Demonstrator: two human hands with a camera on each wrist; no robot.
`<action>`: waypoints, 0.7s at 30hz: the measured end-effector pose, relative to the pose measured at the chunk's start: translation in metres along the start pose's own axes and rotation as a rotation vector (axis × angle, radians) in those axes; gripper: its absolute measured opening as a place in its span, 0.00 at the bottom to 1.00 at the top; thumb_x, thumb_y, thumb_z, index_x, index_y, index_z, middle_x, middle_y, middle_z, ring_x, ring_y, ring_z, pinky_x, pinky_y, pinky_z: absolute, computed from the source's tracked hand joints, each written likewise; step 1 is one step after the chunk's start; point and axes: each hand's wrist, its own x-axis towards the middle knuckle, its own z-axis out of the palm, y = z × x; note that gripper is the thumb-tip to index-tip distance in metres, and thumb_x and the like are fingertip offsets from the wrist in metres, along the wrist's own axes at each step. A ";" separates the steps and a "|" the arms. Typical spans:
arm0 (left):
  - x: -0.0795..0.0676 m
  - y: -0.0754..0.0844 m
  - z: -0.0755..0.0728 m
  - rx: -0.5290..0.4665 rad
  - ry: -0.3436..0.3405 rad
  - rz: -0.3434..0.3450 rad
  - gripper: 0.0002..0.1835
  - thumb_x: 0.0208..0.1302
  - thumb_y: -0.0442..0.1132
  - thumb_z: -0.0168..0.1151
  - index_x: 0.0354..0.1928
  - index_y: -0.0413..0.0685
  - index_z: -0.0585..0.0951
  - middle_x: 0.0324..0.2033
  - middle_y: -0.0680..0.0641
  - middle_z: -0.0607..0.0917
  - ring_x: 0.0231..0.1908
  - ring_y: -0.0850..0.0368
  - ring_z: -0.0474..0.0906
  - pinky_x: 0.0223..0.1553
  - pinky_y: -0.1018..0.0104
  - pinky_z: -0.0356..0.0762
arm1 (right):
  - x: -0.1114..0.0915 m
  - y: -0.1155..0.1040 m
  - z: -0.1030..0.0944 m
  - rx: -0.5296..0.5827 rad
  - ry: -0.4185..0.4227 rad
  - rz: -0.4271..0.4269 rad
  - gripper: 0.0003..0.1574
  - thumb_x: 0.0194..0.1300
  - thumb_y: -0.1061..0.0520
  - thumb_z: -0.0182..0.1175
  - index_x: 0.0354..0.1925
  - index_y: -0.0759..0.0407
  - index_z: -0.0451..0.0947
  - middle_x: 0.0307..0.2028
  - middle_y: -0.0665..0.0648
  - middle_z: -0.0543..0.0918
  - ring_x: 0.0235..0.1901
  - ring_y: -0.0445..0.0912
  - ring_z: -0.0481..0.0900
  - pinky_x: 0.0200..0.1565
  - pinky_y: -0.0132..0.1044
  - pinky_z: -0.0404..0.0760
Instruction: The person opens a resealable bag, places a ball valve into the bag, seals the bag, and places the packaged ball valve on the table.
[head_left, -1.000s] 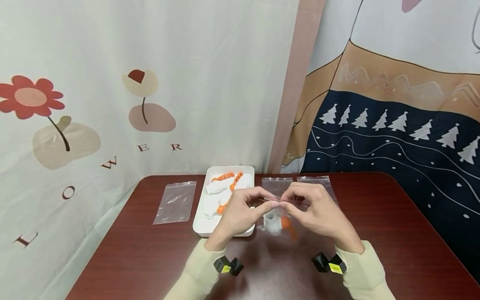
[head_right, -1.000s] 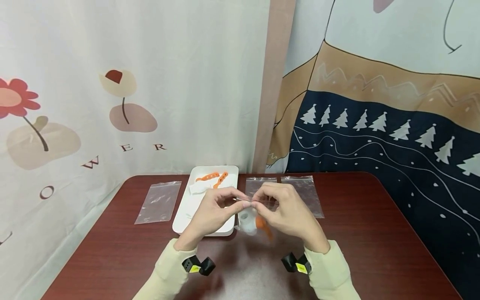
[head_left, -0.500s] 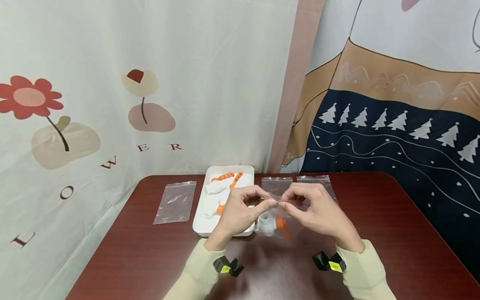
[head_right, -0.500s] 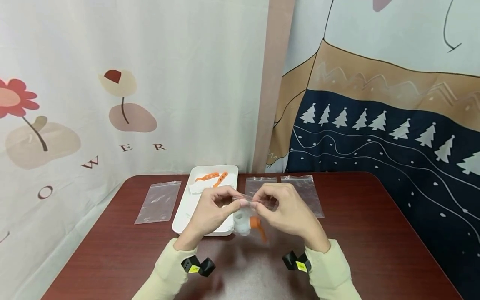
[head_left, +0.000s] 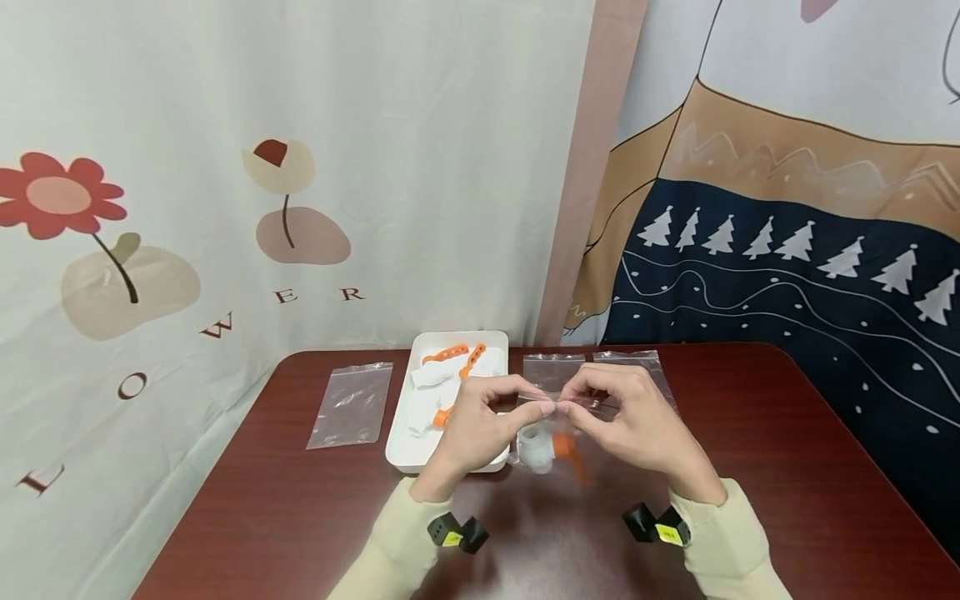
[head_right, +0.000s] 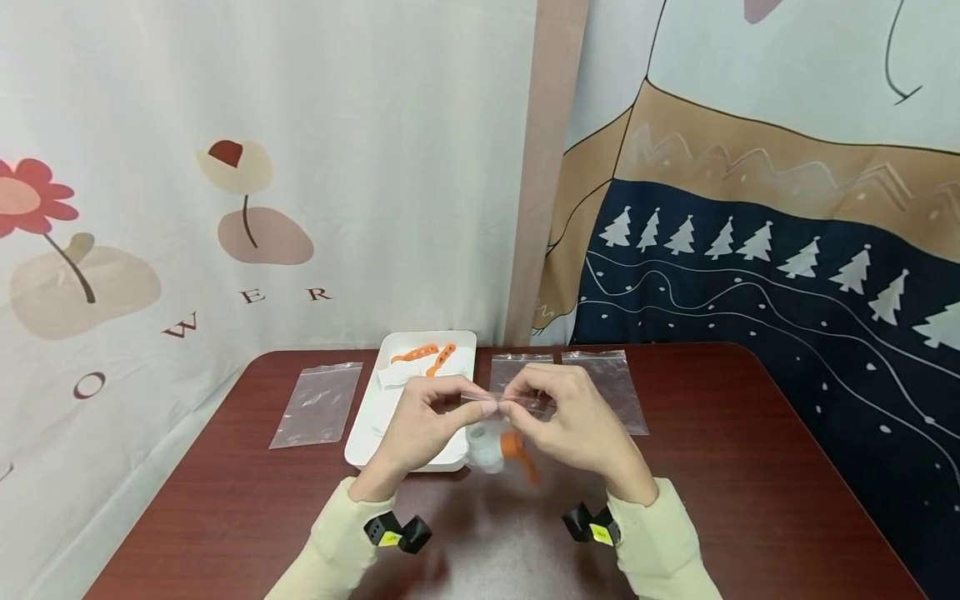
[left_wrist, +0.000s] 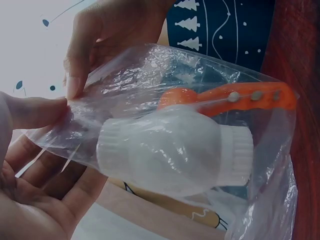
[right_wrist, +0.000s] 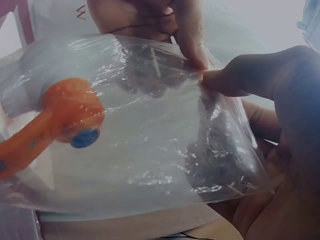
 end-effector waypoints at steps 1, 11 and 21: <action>0.000 0.000 0.000 -0.001 0.010 0.011 0.03 0.63 0.36 0.72 0.36 0.45 0.90 0.32 0.43 0.91 0.27 0.58 0.85 0.25 0.70 0.80 | 0.000 0.000 0.001 0.001 0.000 0.003 0.10 0.64 0.62 0.70 0.33 0.45 0.84 0.26 0.40 0.77 0.28 0.36 0.74 0.28 0.28 0.78; 0.000 0.009 -0.004 0.061 0.050 0.016 0.02 0.62 0.37 0.73 0.33 0.46 0.91 0.30 0.47 0.92 0.28 0.64 0.84 0.29 0.72 0.80 | 0.001 -0.001 0.000 -0.011 0.008 0.012 0.11 0.64 0.61 0.71 0.34 0.43 0.84 0.26 0.39 0.77 0.27 0.36 0.74 0.28 0.29 0.77; 0.001 0.010 -0.010 0.111 0.108 0.015 0.02 0.59 0.35 0.74 0.33 0.44 0.91 0.27 0.45 0.90 0.25 0.68 0.78 0.28 0.74 0.76 | -0.001 0.001 -0.004 -0.032 0.018 0.045 0.13 0.63 0.62 0.70 0.33 0.42 0.83 0.25 0.41 0.77 0.27 0.38 0.74 0.28 0.29 0.76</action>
